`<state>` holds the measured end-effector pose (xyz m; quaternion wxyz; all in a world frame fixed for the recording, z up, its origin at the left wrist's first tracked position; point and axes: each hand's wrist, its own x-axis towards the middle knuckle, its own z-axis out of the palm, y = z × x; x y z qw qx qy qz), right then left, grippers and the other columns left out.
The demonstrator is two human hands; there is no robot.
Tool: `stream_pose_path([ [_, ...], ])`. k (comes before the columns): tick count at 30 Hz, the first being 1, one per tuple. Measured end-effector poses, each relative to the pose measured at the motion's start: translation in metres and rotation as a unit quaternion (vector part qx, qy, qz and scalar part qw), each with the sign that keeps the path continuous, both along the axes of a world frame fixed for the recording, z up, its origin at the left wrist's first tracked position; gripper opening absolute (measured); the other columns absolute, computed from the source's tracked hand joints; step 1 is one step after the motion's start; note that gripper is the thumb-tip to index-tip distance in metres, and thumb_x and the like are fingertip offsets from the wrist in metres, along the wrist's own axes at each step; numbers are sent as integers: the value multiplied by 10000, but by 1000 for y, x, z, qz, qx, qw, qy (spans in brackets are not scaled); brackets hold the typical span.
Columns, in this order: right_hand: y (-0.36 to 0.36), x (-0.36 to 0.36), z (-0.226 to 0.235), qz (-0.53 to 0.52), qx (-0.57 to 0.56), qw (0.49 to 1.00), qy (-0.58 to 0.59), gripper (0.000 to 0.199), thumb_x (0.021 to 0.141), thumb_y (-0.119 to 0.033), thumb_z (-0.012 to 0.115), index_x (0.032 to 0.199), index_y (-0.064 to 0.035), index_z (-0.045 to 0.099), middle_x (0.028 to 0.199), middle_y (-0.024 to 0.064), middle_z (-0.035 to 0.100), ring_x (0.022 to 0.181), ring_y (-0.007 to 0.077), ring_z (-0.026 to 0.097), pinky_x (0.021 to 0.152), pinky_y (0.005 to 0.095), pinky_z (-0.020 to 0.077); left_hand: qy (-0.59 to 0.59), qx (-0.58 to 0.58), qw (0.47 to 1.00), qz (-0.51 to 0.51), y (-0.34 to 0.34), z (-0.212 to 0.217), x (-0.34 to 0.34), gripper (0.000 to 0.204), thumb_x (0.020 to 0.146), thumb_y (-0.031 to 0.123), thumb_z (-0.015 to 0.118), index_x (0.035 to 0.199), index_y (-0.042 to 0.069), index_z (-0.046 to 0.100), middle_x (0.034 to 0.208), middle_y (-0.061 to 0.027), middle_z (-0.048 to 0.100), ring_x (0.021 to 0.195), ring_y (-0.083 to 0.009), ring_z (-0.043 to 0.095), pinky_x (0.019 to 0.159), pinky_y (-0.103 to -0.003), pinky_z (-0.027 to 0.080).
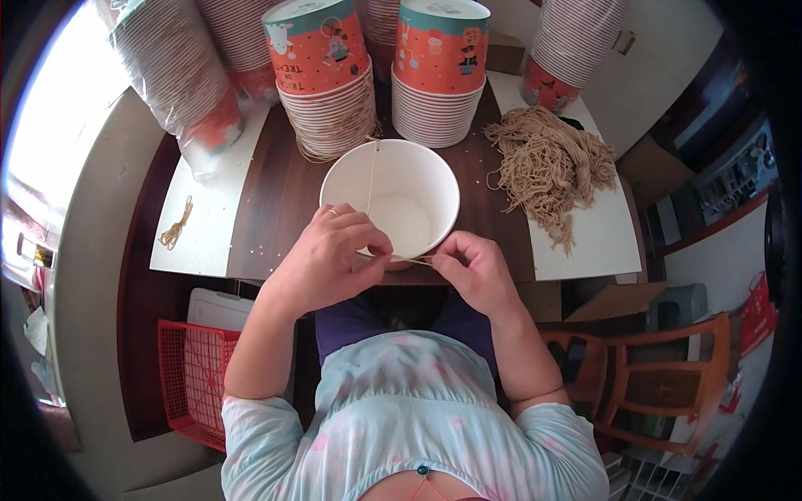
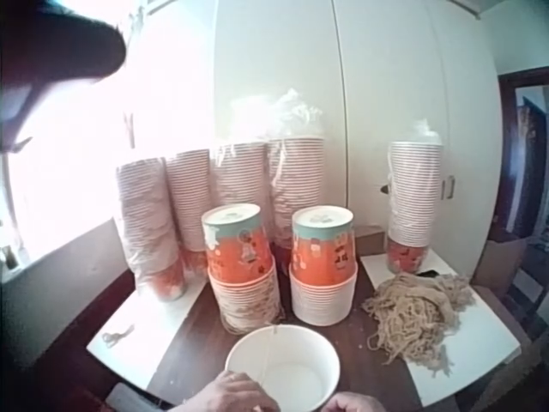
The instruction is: Threading and tying cord handles onto paper buckets.
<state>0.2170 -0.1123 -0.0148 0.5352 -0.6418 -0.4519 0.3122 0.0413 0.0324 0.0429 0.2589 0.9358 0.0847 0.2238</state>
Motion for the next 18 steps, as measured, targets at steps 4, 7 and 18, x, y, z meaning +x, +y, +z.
stream_pose_path([
  [4,-3,-17,18,-134,80,947,-281,222,736,-129,718,919,-60,613,934,67,607,757,188,601,730,327,454,-1,4,1000,8,3,1,-1,110,700,24,706,802,47,671,770,-60,654,753,-233,603,793,-341,443],
  [7,1,-19,27,-89,193,904,-371,342,676,-155,755,977,-93,605,1028,51,580,940,257,557,830,390,407,-20,-3,1000,4,3,3,-1,118,704,21,707,816,46,678,779,-62,660,753,-236,607,784,-345,444],
  [18,26,-27,14,-63,226,894,-382,181,674,-74,715,780,-127,579,836,-20,586,834,203,537,823,379,380,-31,-32,999,2,5,0,-5,125,742,-4,674,864,22,684,799,-88,672,782,-246,630,685,-336,506],
])
